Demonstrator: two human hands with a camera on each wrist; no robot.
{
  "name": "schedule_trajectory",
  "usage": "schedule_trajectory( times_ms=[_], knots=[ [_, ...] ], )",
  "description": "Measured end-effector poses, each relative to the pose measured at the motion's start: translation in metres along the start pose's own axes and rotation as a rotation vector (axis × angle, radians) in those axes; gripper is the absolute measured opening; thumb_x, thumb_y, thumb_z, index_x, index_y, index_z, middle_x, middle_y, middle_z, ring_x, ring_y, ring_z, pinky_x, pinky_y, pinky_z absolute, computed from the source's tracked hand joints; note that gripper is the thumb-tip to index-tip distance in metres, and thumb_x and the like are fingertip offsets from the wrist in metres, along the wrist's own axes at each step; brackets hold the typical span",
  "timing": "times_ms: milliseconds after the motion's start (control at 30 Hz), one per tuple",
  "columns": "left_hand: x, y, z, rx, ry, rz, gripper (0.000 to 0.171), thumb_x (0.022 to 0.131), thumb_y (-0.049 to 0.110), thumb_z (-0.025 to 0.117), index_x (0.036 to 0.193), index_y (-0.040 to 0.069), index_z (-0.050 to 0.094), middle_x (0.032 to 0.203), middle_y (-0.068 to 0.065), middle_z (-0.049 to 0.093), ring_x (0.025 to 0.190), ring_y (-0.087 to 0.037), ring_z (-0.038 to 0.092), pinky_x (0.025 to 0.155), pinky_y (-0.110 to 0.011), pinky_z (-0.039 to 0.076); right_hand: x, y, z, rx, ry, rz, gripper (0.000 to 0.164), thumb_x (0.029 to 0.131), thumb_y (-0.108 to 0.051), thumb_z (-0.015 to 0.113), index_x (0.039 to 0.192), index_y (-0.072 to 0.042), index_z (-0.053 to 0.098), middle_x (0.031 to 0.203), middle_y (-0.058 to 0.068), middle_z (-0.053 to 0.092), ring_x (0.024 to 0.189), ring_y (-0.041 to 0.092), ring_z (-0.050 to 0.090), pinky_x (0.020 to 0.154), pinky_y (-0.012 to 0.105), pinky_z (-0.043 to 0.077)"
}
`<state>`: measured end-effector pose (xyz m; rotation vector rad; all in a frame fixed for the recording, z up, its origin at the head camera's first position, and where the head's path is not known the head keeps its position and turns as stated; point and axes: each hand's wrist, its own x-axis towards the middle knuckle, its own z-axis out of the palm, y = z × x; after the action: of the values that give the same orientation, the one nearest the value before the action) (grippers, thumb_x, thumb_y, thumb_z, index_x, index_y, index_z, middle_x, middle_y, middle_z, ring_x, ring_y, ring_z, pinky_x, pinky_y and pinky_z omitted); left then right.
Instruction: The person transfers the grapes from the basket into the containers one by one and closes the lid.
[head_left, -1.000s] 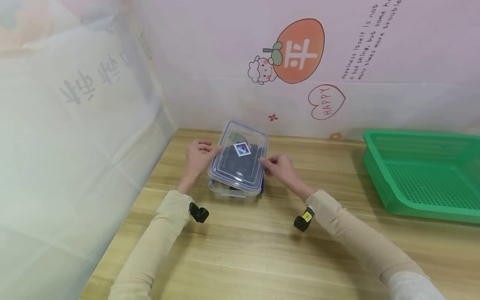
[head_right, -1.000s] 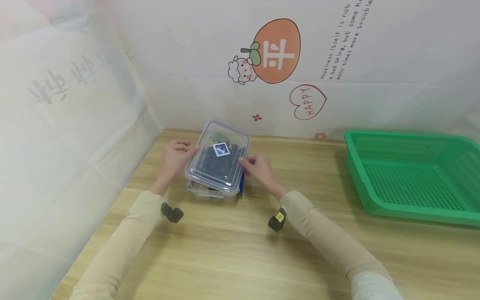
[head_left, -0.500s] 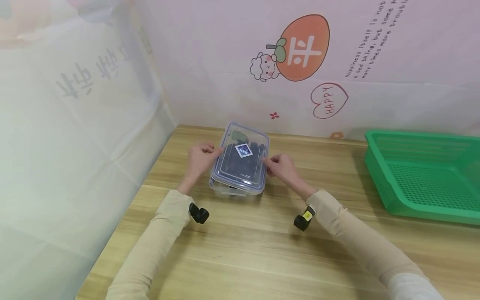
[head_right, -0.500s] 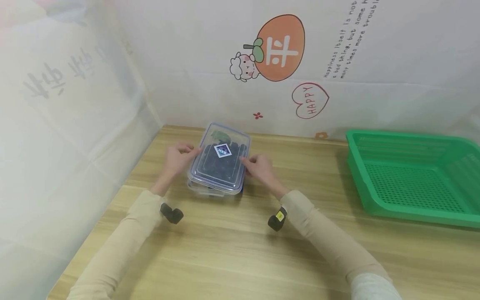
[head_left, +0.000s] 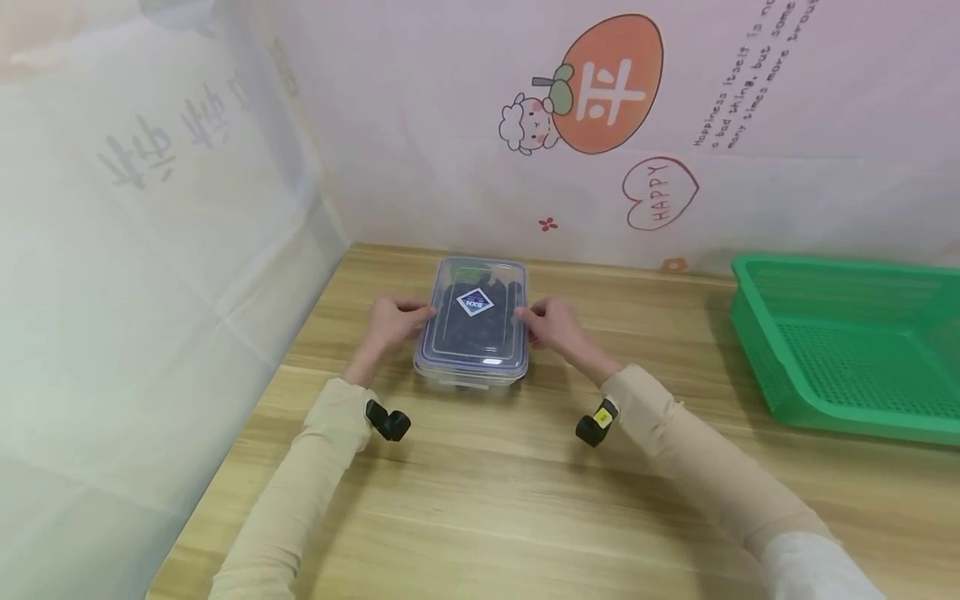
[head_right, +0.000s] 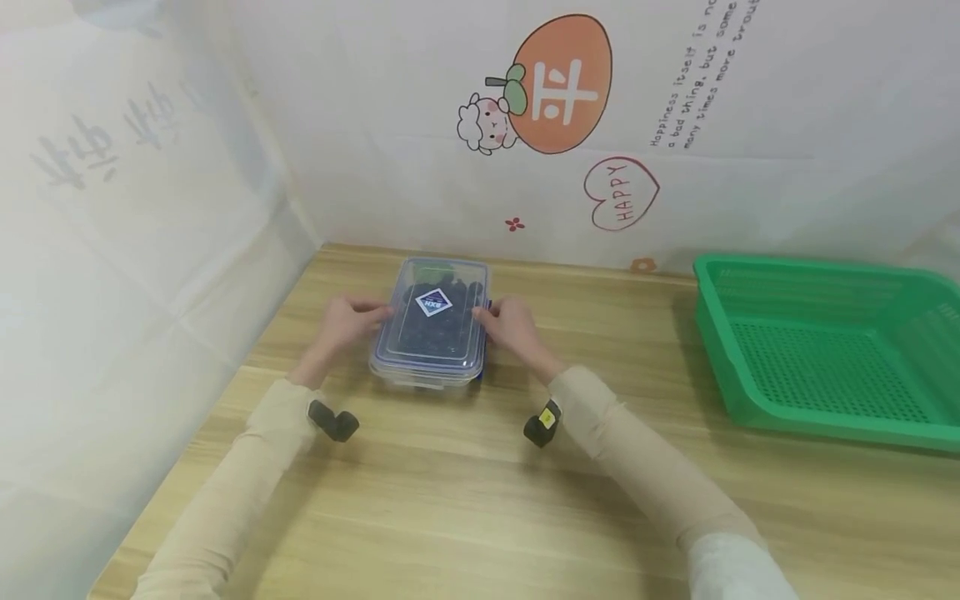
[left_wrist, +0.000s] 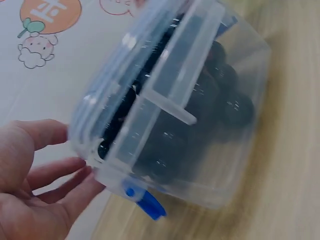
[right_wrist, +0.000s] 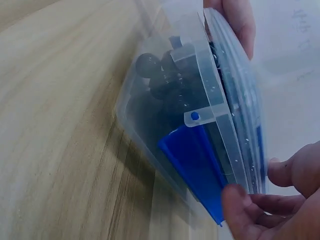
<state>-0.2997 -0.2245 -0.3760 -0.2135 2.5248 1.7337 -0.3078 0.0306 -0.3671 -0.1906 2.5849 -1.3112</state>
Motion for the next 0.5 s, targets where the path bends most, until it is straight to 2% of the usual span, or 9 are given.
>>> schedule_trajectory(
  times_ms=[100, 267, 367, 500],
  knots=[
    [0.001, 0.002, -0.002, -0.007, -0.028, -0.035, 0.037, 0.085, 0.01, 0.066, 0.117, -0.008, 0.061, 0.122, -0.025, 0.061, 0.1, -0.03, 0.066, 0.086, -0.035, 0.056, 0.002, -0.003, 0.001, 0.069, -0.054, 0.06, 0.039, 0.098, -0.022, 0.049, 0.11, 0.014, 0.056, 0.101, 0.03, 0.064, 0.076, 0.026, 0.068, 0.074, 0.042, 0.059],
    [0.003, 0.006, -0.001, -0.067, -0.029, -0.115, 0.04, 0.086, 0.007, 0.063, 0.122, -0.009, 0.057, 0.127, -0.025, 0.057, 0.107, -0.033, 0.063, 0.089, -0.033, 0.055, 0.005, -0.009, 0.002, 0.162, -0.127, 0.169, 0.041, 0.1, -0.025, 0.044, 0.118, 0.012, 0.046, 0.113, 0.031, 0.059, 0.092, 0.037, 0.067, 0.081, 0.046, 0.057],
    [0.003, 0.009, 0.002, -0.083, -0.005, -0.148, 0.04, 0.085, 0.008, 0.064, 0.12, -0.009, 0.057, 0.123, -0.024, 0.059, 0.097, -0.029, 0.066, 0.083, -0.03, 0.057, 0.006, -0.011, 0.002, 0.173, -0.142, 0.215, 0.042, 0.101, -0.026, 0.043, 0.12, 0.011, 0.045, 0.116, 0.031, 0.059, 0.098, 0.039, 0.065, 0.084, 0.047, 0.056],
    [0.005, 0.014, 0.007, 0.002, 0.03, -0.15, 0.039, 0.083, 0.015, 0.07, 0.114, -0.008, 0.062, 0.113, -0.024, 0.064, 0.076, -0.018, 0.066, 0.071, -0.026, 0.058, 0.007, -0.011, -0.001, 0.18, -0.162, 0.252, 0.044, 0.101, -0.026, 0.041, 0.124, 0.01, 0.043, 0.119, 0.031, 0.058, 0.102, 0.04, 0.064, 0.086, 0.048, 0.055]
  ],
)
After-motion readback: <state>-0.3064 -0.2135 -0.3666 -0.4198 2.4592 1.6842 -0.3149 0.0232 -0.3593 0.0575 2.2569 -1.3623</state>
